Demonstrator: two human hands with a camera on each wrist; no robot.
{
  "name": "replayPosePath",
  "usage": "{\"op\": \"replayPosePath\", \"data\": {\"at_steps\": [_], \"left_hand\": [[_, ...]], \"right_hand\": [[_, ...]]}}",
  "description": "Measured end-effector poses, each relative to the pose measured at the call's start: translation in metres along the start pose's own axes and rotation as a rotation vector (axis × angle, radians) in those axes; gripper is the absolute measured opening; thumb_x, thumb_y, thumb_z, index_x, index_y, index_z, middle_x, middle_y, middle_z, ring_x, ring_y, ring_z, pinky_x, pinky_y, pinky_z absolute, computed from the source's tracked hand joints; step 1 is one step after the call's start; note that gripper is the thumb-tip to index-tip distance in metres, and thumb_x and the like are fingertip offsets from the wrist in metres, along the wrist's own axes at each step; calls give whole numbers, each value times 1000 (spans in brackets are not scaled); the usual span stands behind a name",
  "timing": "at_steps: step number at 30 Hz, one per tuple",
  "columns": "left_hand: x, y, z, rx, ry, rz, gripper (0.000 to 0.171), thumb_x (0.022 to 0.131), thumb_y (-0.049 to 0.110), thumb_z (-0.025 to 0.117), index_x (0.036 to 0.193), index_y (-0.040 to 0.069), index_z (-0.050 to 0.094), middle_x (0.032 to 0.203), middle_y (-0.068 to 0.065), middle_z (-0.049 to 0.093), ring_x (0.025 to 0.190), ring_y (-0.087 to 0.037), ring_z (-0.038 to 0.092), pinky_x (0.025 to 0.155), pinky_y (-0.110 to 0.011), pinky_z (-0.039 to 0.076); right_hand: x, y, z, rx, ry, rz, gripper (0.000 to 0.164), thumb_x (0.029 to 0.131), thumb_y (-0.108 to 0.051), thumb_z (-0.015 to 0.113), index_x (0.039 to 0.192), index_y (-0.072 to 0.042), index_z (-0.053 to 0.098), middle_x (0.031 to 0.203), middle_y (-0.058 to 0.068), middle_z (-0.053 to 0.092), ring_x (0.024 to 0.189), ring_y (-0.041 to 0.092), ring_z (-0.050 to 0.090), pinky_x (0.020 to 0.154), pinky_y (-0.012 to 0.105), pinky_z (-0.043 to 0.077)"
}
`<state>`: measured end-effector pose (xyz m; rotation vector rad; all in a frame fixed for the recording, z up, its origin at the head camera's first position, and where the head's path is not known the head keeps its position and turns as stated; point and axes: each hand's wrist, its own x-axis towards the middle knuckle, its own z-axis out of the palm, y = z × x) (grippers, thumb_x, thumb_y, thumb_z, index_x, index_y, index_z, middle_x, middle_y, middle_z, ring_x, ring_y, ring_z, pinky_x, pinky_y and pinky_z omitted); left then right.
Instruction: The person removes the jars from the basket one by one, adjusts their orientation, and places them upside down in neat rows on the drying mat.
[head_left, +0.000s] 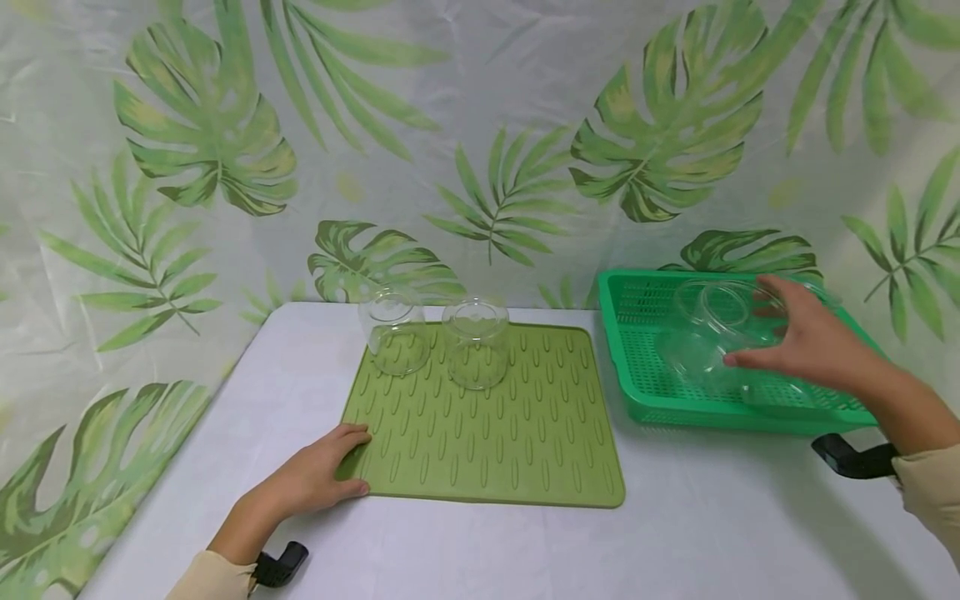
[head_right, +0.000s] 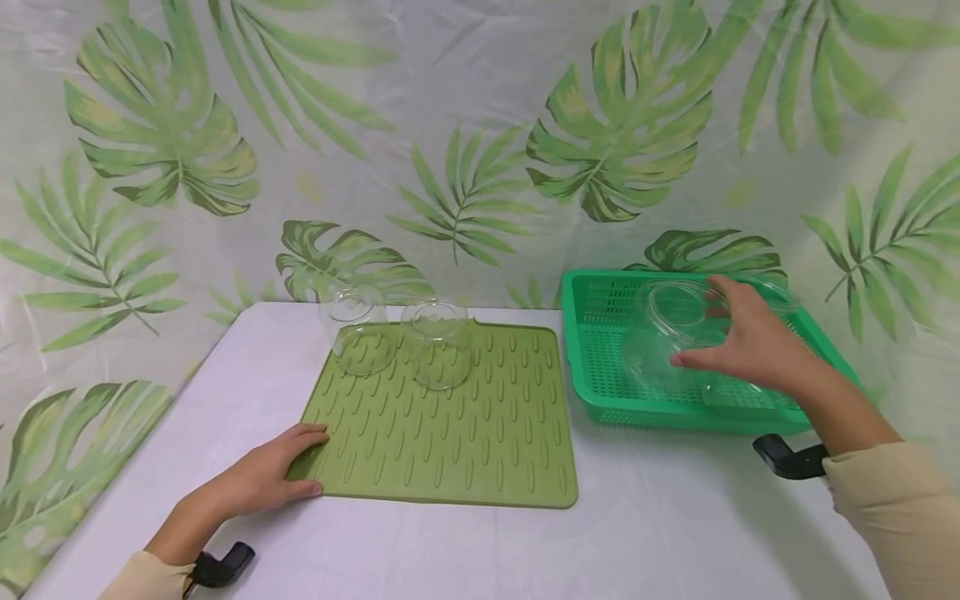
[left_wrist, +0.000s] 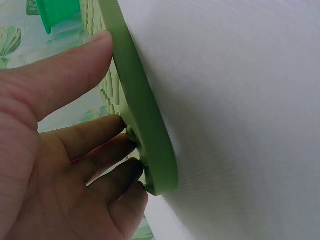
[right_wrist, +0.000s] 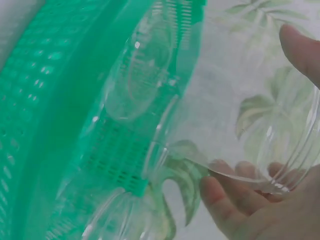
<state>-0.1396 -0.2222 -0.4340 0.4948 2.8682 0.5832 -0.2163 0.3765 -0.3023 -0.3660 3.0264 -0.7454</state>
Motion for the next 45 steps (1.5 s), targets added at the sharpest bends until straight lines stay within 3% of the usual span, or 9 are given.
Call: {"op": "replayPosePath", "data": {"at_steps": [8, 11, 14, 16, 24, 31, 38, 40, 45], "left_hand": [[0, -2, 2, 1, 3, 2, 71, 82, 29, 80, 139, -1, 51, 148, -16, 48, 135, -39, 50, 108, -55, 45], [1, -2, 2, 2, 3, 2, 71, 82, 29, 80, 139, -1, 51, 148, -16, 48, 135, -40, 50, 109, -55, 45], [1, -3, 2, 2, 4, 2, 71, 82, 30, 80, 140, -1, 51, 148, -17, 48, 135, -40, 50, 109, -55, 44], [1, -3, 2, 2, 4, 3, 72, 82, 30, 80, 140, -1, 51, 148, -17, 48, 135, -40, 49, 109, -55, 44], [1, -1, 0, 6, 2, 6, 71, 82, 29, 80, 139, -2, 51, 148, -18, 48, 135, -41, 49, 109, -56, 44], [1, -1, -1, 2, -3, 8, 72, 82, 29, 80, 139, -2, 51, 148, -18, 48, 135, -41, 49, 109, -56, 44], [1, -2, 0, 5, 2, 6, 72, 82, 30, 80, 140, -1, 51, 149, -18, 48, 136, -41, 49, 109, -56, 44], [1, -2, 0, 4, 4, 5, 72, 82, 29, 80, 140, -1, 51, 148, -18, 48, 136, -41, 49, 110, -56, 43], [1, -1, 0, 1, 9, 3, 71, 82, 28, 80, 139, -2, 51, 148, -19, 48, 135, -42, 49, 110, -57, 43]], "right_hand": [[0, -7, -3, 102, 28, 13, 116, 84, -26, 80, 160, -8, -6, 161, 32, 15, 134, 57, 34, 92, 73, 42], [-1, -7, -3, 134, 40, 26, 117, 85, -24, 79, 160, -13, -10, 164, 27, 13, 136, 53, 33, 92, 39, 54], [-1, -8, -3, 172, 58, 21, 117, 86, -22, 79, 160, -17, -11, 164, 24, 16, 136, 50, 33, 76, 8, 45], [-1, -10, -4, 191, 65, 27, 116, 86, -22, 79, 160, -20, -11, 163, 22, 18, 137, 48, 33, 70, 1, 39], [0, -25, -5, 206, 87, 34, 113, 87, -24, 78, 159, -24, -8, 166, 18, 17, 140, 48, 34, 70, -1, 38], [2, -37, -4, 204, 138, 26, 109, 87, -24, 78, 159, -29, -4, 165, 12, 22, 137, 39, 34, 72, 0, 36], [12, -64, 3, 238, 157, -35, 110, 83, -23, 81, 158, -35, 2, 160, 15, 31, 142, 41, 31, 94, 46, 35], [17, -73, 7, 265, 140, -71, 110, 83, -20, 81, 158, -36, 2, 160, 15, 31, 144, 41, 30, 97, 55, 33], [27, -98, 20, 302, 93, -152, 110, 81, -17, 82, 158, -37, 5, 159, 9, 33, 145, 39, 33, 98, 56, 36]]}}
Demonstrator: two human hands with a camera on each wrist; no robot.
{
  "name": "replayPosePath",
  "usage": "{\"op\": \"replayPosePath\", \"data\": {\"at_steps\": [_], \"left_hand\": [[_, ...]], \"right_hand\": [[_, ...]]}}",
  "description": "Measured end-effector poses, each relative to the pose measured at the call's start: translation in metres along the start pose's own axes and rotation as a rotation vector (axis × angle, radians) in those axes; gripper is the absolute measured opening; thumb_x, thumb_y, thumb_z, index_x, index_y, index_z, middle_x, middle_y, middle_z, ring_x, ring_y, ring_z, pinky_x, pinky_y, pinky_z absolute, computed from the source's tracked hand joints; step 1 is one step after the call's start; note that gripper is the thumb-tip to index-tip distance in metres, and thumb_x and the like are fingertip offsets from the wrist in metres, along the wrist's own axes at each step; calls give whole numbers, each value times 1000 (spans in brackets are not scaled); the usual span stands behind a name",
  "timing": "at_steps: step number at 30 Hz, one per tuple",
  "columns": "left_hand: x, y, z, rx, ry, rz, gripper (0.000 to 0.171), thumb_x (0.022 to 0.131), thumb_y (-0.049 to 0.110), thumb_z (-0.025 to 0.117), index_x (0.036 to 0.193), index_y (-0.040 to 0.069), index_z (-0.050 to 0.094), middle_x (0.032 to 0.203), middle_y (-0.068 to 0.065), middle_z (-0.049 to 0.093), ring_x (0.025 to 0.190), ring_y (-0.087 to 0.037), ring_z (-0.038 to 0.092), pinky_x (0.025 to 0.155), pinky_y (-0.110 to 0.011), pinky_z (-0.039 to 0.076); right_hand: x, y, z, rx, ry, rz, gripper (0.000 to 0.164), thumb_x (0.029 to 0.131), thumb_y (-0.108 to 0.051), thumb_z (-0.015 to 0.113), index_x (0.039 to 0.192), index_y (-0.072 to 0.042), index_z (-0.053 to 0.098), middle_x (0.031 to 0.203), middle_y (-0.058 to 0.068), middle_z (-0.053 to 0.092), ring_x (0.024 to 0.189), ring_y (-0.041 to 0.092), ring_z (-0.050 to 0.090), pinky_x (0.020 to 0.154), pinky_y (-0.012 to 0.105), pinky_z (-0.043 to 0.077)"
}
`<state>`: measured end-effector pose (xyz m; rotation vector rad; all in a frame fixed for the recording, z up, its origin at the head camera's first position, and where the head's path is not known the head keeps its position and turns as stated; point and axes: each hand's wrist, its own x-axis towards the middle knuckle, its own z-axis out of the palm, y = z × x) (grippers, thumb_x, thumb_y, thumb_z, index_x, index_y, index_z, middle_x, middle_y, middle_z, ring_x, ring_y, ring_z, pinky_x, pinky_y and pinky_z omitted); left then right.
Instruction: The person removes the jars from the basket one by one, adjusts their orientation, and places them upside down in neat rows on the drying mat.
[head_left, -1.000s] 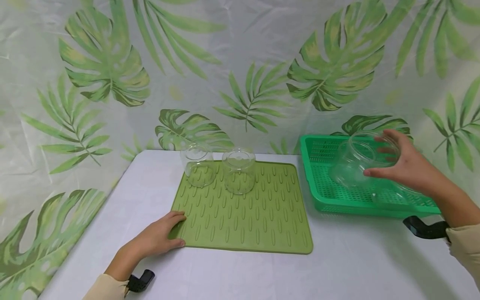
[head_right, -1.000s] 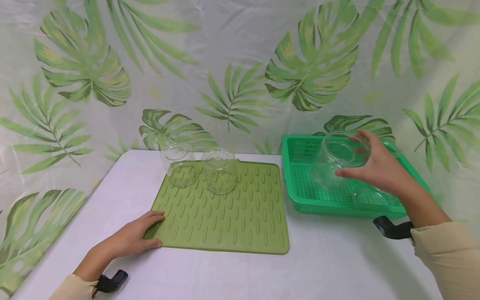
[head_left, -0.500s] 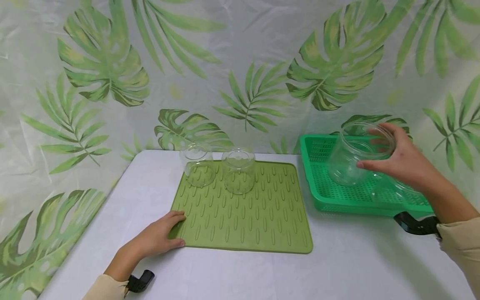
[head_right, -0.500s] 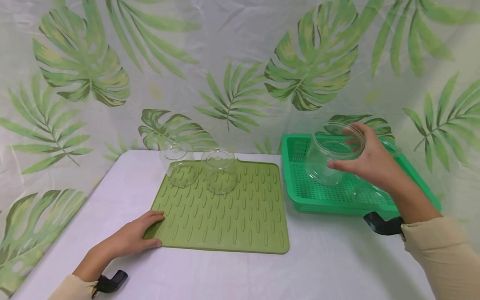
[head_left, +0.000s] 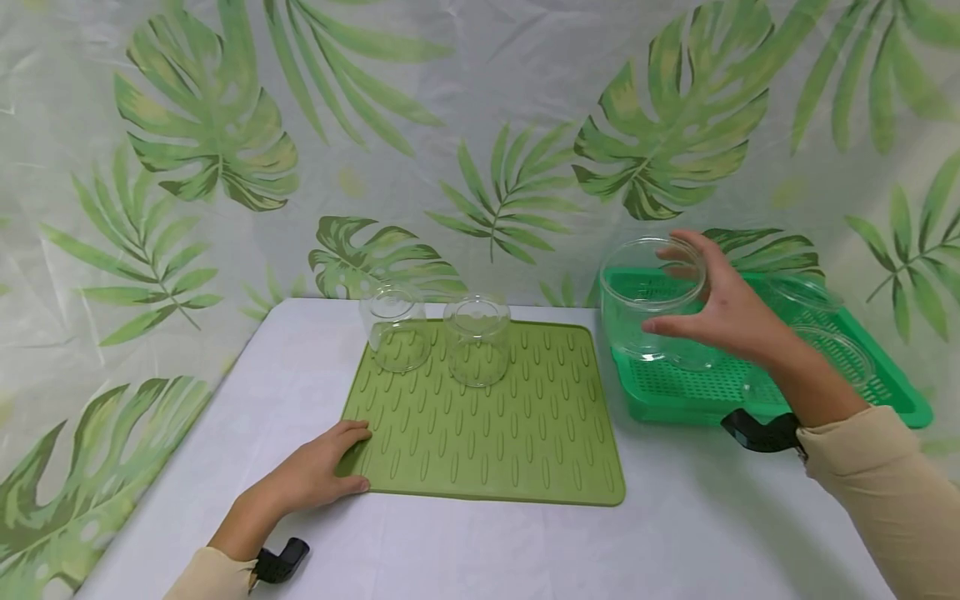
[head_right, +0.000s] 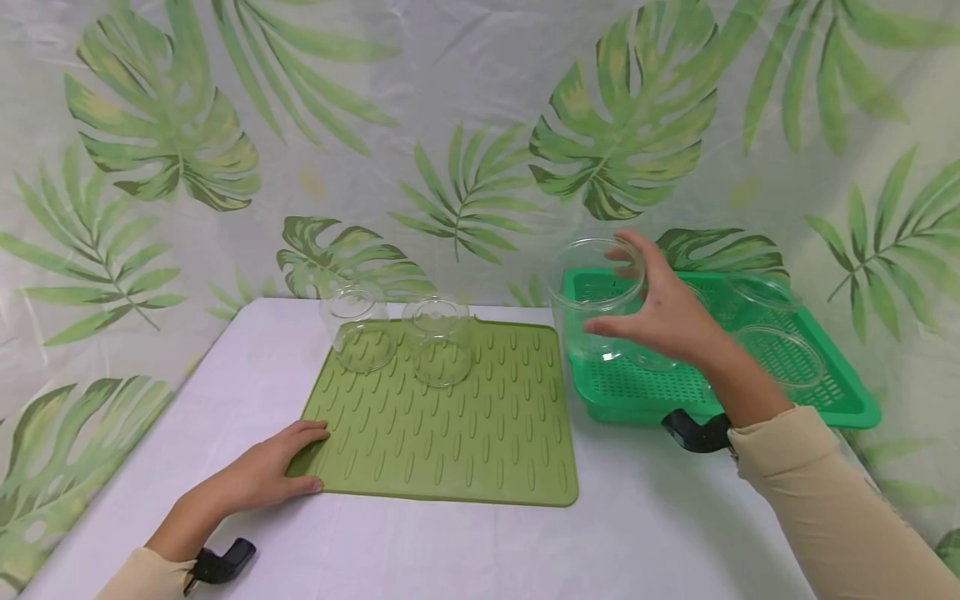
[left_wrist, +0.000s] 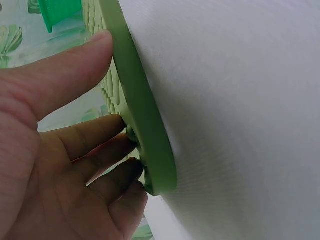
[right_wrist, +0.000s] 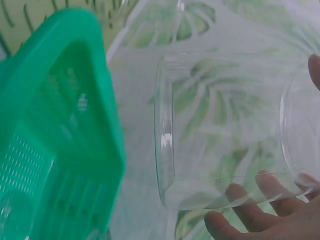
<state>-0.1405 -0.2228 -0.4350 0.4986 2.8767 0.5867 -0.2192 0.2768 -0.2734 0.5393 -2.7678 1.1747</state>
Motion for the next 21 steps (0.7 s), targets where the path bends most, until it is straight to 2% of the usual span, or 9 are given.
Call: {"op": "replayPosePath", "data": {"at_steps": [2, 6, 11, 16, 21], "left_hand": [[0, 1, 0, -2, 1, 2, 71, 82, 28, 80, 139, -2, 51, 148, -19, 48, 135, -42, 49, 110, -57, 43], [-1, 1, 0, -4, -2, 0, 71, 82, 28, 80, 139, -2, 51, 148, -19, 47, 135, -42, 48, 110, -57, 43], [-2, 1, 0, -4, -1, -3, 71, 82, 28, 80, 140, -2, 51, 148, -19, 47, 136, -43, 48, 110, -57, 42], [-2, 2, 0, 0, 2, 5, 71, 82, 27, 80, 139, -2, 51, 148, -19, 47, 135, -43, 48, 109, -57, 43], [-2, 3, -1, -1, 3, 8, 70, 82, 27, 80, 139, -2, 51, 148, -19, 48, 135, -42, 49, 109, -57, 43]], "right_hand": [[3, -7, 9, 4, -14, -18, 110, 81, -17, 83, 158, -36, 7, 158, 7, 34, 145, 36, 34, 98, 55, 39], [8, -19, 24, 1, -53, -46, 109, 82, -21, 83, 159, -29, 6, 159, 5, 34, 146, 36, 34, 99, 60, 42], [9, -32, 42, -25, -98, -92, 104, 82, -28, 82, 158, -18, 13, 159, 10, 33, 144, 37, 37, 99, 60, 42], [5, -41, 68, -34, -117, -166, 102, 79, -30, 85, 156, -17, 19, 156, 11, 37, 141, 34, 39, 106, 59, 40], [3, -46, 92, -24, -134, -241, 104, 74, -30, 88, 154, -16, 25, 152, 9, 43, 138, 33, 41, 105, 60, 44]]}}
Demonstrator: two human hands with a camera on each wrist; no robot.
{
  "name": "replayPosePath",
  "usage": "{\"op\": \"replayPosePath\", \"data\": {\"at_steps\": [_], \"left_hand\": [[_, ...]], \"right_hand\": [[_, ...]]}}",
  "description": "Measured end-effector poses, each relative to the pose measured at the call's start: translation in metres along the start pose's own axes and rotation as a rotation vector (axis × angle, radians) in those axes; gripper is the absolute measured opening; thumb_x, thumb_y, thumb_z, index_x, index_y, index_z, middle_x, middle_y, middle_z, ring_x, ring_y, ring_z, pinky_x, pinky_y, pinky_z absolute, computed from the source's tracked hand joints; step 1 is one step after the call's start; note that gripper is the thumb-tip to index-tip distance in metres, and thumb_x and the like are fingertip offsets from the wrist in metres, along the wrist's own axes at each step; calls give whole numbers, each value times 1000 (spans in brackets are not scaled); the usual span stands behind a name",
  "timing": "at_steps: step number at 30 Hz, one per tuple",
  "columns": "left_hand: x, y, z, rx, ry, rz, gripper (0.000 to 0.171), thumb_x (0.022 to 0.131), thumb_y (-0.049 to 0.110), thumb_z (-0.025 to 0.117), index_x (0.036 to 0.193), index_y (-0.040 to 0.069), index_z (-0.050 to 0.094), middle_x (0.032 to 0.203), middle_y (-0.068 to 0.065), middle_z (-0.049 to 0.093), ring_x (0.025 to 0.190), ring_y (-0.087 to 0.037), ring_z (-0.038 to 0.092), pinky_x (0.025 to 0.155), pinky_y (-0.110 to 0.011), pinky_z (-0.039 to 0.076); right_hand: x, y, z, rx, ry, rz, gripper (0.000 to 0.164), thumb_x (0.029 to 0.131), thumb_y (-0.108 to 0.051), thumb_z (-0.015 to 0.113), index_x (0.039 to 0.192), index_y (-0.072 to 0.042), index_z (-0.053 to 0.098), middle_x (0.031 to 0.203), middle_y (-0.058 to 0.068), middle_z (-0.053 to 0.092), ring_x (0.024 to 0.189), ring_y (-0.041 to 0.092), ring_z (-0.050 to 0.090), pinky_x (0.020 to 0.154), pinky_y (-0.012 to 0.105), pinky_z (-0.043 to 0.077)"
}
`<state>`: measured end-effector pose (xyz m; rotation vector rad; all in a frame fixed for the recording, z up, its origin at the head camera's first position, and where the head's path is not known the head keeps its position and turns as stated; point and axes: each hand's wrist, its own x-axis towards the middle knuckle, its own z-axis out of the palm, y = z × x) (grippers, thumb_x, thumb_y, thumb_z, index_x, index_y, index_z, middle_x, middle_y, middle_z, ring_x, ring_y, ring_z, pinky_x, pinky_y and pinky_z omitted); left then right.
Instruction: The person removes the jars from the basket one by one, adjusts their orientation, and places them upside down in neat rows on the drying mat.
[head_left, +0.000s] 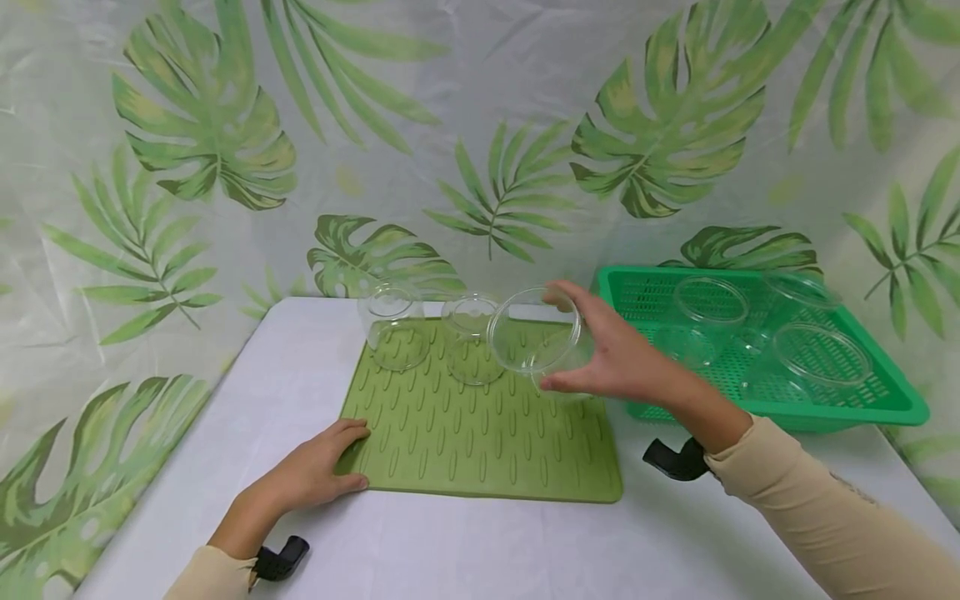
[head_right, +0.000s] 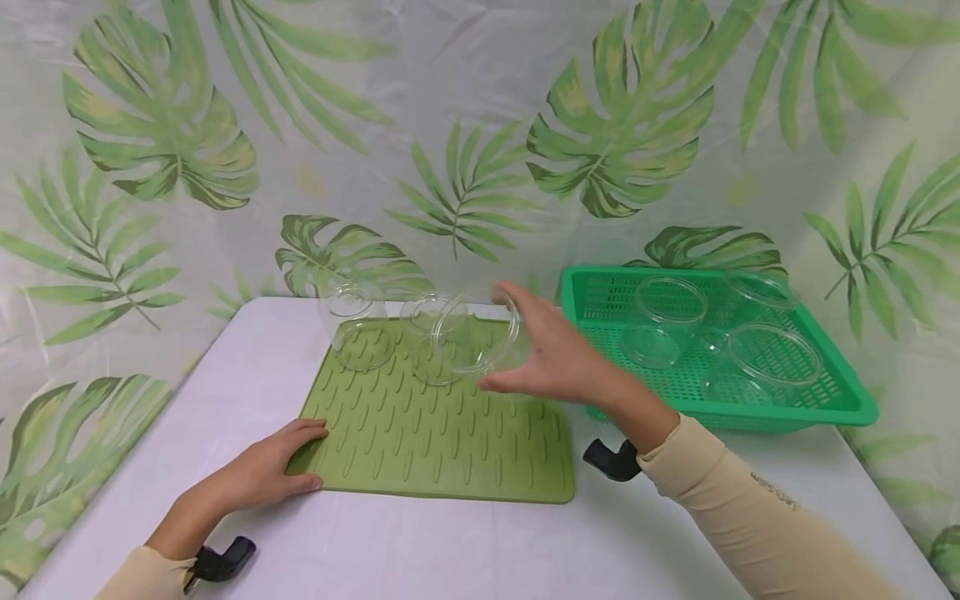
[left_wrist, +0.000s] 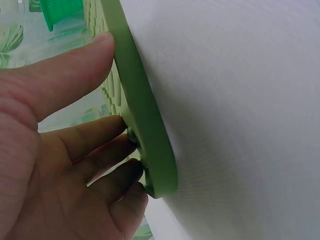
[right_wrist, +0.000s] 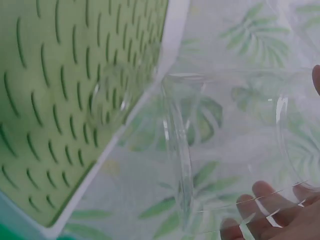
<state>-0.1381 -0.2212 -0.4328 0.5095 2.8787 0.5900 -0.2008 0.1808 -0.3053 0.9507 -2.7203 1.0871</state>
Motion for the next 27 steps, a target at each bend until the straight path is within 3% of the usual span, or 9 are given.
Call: {"op": "replayPosePath", "data": {"at_steps": [7, 14, 23, 27], "left_hand": [[0, -1, 0, 0, 4, 10, 70, 82, 27, 79, 139, -3, 51, 148, -19, 48, 134, -42, 49, 109, -57, 44], [-1, -2, -2, -21, -14, 16, 70, 83, 27, 79, 139, -4, 51, 149, -20, 46, 136, -43, 47, 110, -57, 42], [-1, -6, -5, -55, -31, 25, 67, 85, 28, 76, 138, -5, 52, 150, -20, 45, 138, -42, 46, 109, -57, 43], [-2, -3, -7, -61, -5, 12, 62, 88, 28, 74, 136, -5, 54, 147, -22, 49, 136, -45, 47, 109, -58, 43]], "right_hand": [[0, -5, 15, -27, -17, -39, 109, 71, -31, 90, 156, -15, 23, 152, 11, 45, 145, 35, 36, 111, 64, 37], [-3, -4, 17, -22, -25, 5, 110, 71, -33, 90, 156, -19, 22, 153, 8, 44, 144, 34, 39, 109, 61, 42], [-5, -2, 18, -56, 8, 0, 111, 70, -33, 90, 156, -13, 22, 153, 10, 44, 143, 34, 39, 110, 62, 40], [-9, -4, 16, -74, 11, 13, 109, 69, -35, 90, 155, -13, 26, 153, 11, 43, 143, 34, 40, 110, 62, 40]]}}
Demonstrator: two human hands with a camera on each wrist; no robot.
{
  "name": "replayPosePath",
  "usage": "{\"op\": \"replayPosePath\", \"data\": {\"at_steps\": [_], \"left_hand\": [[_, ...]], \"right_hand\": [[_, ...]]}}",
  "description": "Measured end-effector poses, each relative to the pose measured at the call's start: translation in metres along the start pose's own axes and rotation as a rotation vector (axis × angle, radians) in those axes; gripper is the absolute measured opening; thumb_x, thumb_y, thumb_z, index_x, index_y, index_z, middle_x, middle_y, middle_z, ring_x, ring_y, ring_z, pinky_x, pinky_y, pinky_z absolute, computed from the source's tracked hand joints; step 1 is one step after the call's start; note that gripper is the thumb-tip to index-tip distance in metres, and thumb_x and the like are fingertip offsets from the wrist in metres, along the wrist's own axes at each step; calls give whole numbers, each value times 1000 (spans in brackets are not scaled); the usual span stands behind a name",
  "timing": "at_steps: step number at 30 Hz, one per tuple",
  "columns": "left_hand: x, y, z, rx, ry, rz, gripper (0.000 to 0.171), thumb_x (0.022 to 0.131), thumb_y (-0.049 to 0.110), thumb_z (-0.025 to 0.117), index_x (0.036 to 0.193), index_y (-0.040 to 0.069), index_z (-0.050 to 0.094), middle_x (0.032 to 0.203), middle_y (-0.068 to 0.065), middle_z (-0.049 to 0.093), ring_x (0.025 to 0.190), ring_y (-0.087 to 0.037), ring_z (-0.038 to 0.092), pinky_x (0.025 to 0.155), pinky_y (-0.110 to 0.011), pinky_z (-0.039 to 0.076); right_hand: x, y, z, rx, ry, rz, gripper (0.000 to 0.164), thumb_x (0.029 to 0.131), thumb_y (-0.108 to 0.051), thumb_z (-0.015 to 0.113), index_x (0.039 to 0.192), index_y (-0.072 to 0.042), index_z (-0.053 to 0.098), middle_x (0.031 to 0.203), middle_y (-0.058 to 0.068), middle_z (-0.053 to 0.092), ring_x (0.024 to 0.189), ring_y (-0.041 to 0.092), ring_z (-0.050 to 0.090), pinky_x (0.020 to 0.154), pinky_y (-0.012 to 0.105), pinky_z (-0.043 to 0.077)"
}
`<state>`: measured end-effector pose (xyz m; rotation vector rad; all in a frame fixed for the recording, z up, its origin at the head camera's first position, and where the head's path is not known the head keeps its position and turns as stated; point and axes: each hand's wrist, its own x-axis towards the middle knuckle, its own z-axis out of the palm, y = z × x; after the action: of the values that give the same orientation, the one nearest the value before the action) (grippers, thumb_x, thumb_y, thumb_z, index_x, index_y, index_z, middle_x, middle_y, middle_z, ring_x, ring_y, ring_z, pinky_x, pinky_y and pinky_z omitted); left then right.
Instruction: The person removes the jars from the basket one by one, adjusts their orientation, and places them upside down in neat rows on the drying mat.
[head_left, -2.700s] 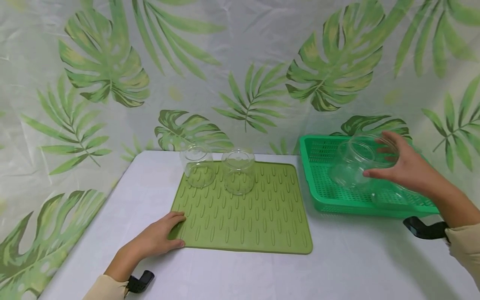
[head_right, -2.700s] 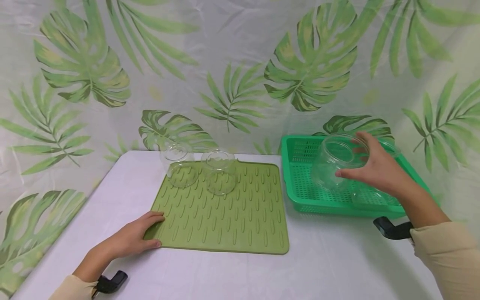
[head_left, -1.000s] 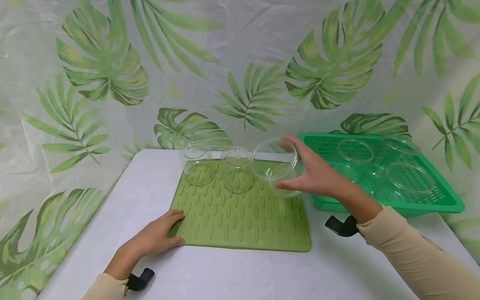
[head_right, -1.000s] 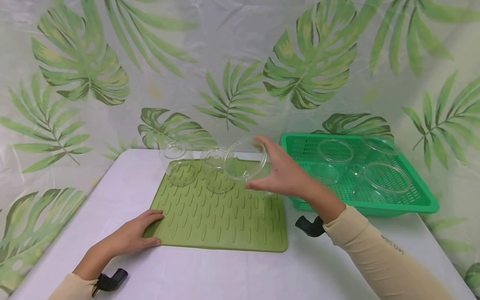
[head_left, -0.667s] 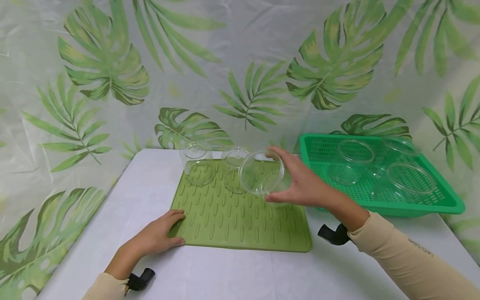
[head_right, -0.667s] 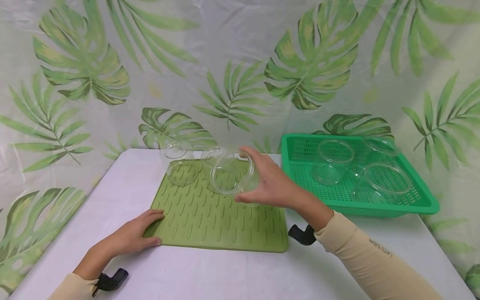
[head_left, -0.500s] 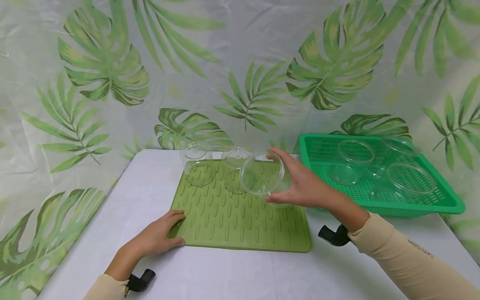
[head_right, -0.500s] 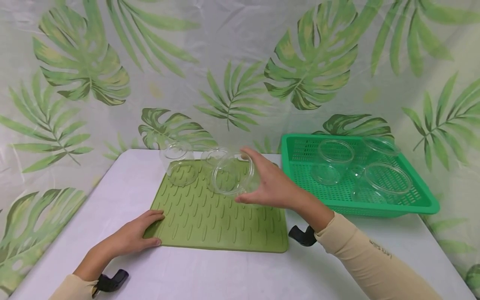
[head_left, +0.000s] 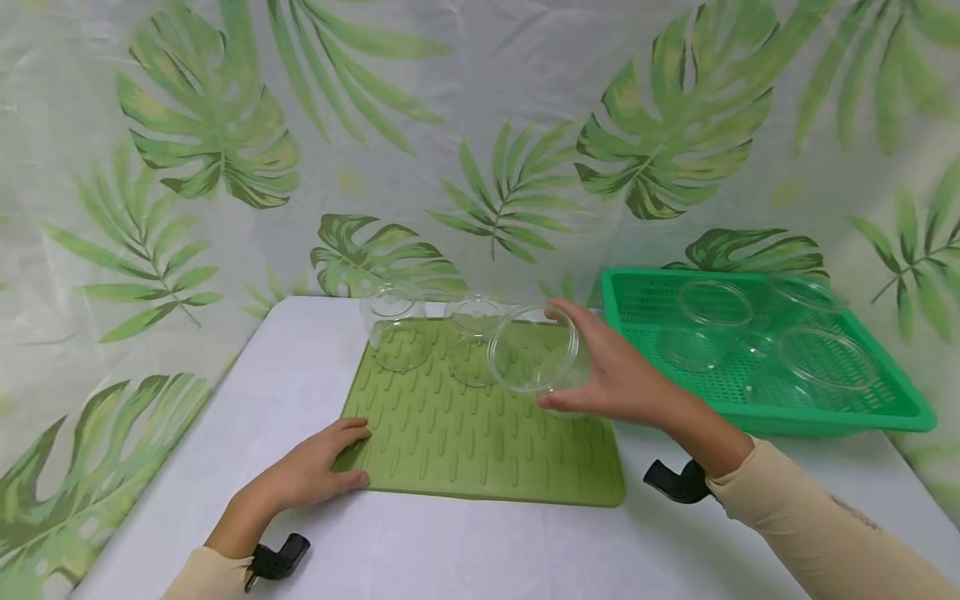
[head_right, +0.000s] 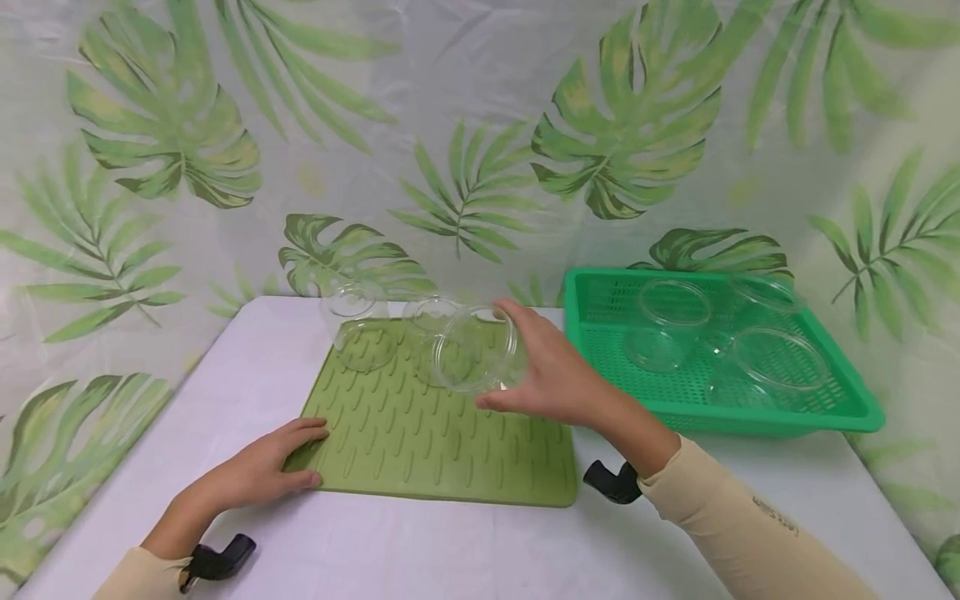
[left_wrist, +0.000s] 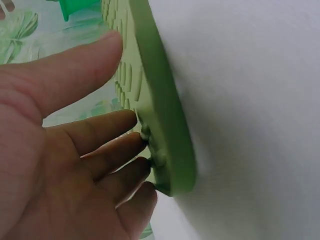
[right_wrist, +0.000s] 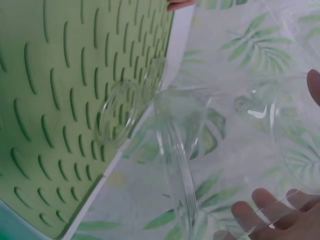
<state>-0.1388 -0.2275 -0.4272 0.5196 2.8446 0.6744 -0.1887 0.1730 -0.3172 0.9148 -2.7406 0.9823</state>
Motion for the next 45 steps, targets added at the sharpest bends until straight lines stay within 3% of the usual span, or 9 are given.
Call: {"op": "replayPosePath", "data": {"at_steps": [3, 7, 11, 15, 20, 25, 28, 34, 45], "left_hand": [[-3, 6, -7, 13, 91, -46, 52, 91, 27, 71, 131, -2, 59, 138, -22, 58, 128, -44, 55, 103, -58, 47], [-7, 20, -20, 21, 305, -61, 35, 92, 23, 69, 121, 4, 67, 121, -13, 70, 107, -33, 67, 84, -47, 58], [-5, 44, -31, -21, 499, 100, 22, 90, 14, 72, 111, 11, 70, 108, -3, 73, 97, -21, 69, 74, -34, 59], [4, 75, -36, -104, 583, 288, 25, 87, 7, 74, 111, 12, 70, 106, 1, 72, 95, -16, 68, 74, -30, 59], [20, 109, -33, -157, 583, 407, 37, 86, 8, 75, 122, 10, 64, 115, -4, 68, 102, -18, 66, 78, -32, 58], [37, 131, -27, -195, 534, 456, 49, 87, 16, 76, 132, 9, 58, 130, -7, 61, 114, -21, 61, 84, -36, 58], [46, 140, -22, -219, 500, 452, 60, 87, 22, 77, 139, 9, 52, 142, -8, 53, 127, -24, 55, 96, -42, 55], [59, 149, -14, -255, 437, 419, 80, 84, 29, 79, 150, 9, 38, 153, -10, 41, 142, -26, 43, 115, -51, 41], [64, 146, -11, -279, 375, 429, 91, 82, 30, 82, 155, 13, 30, 156, -7, 37, 139, -23, 44, 98, -38, 54]], "right_hand": [[-2, -1, -1, -20, 6, 5, 111, 68, -37, 91, 155, -12, 26, 153, 11, 43, 144, 34, 39, 111, 62, 39], [-3, -3, 0, -48, 12, -6, 113, 66, -37, 92, 155, -9, 27, 155, 12, 42, 144, 35, 37, 112, 62, 39], [-3, -4, 2, -107, 35, -41, 113, 64, -38, 93, 154, -7, 31, 155, 12, 42, 144, 36, 37, 112, 62, 38], [-4, -7, 5, -228, 91, -115, 111, 63, -44, 92, 152, -8, 36, 151, 12, 46, 141, 36, 40, 112, 63, 37], [-6, -11, 15, -373, 186, -242, 112, 59, -48, 93, 148, -6, 41, 140, 15, 54, 130, 36, 49, 105, 60, 42], [-6, -17, 24, -418, 219, -286, 114, 58, -48, 94, 148, -5, 39, 140, 14, 55, 129, 35, 52, 106, 57, 44], [-6, -19, 28, -452, 234, -294, 113, 56, -49, 94, 145, -5, 41, 140, 13, 56, 130, 34, 52, 107, 57, 43], [-4, -18, 37, -560, 314, -395, 110, 49, -54, 95, 138, -7, 50, 135, 12, 58, 123, 33, 53, 100, 53, 43], [-4, -17, 40, -599, 340, -421, 107, 51, -58, 93, 138, -10, 53, 135, 10, 59, 121, 33, 54, 98, 53, 44]]}}
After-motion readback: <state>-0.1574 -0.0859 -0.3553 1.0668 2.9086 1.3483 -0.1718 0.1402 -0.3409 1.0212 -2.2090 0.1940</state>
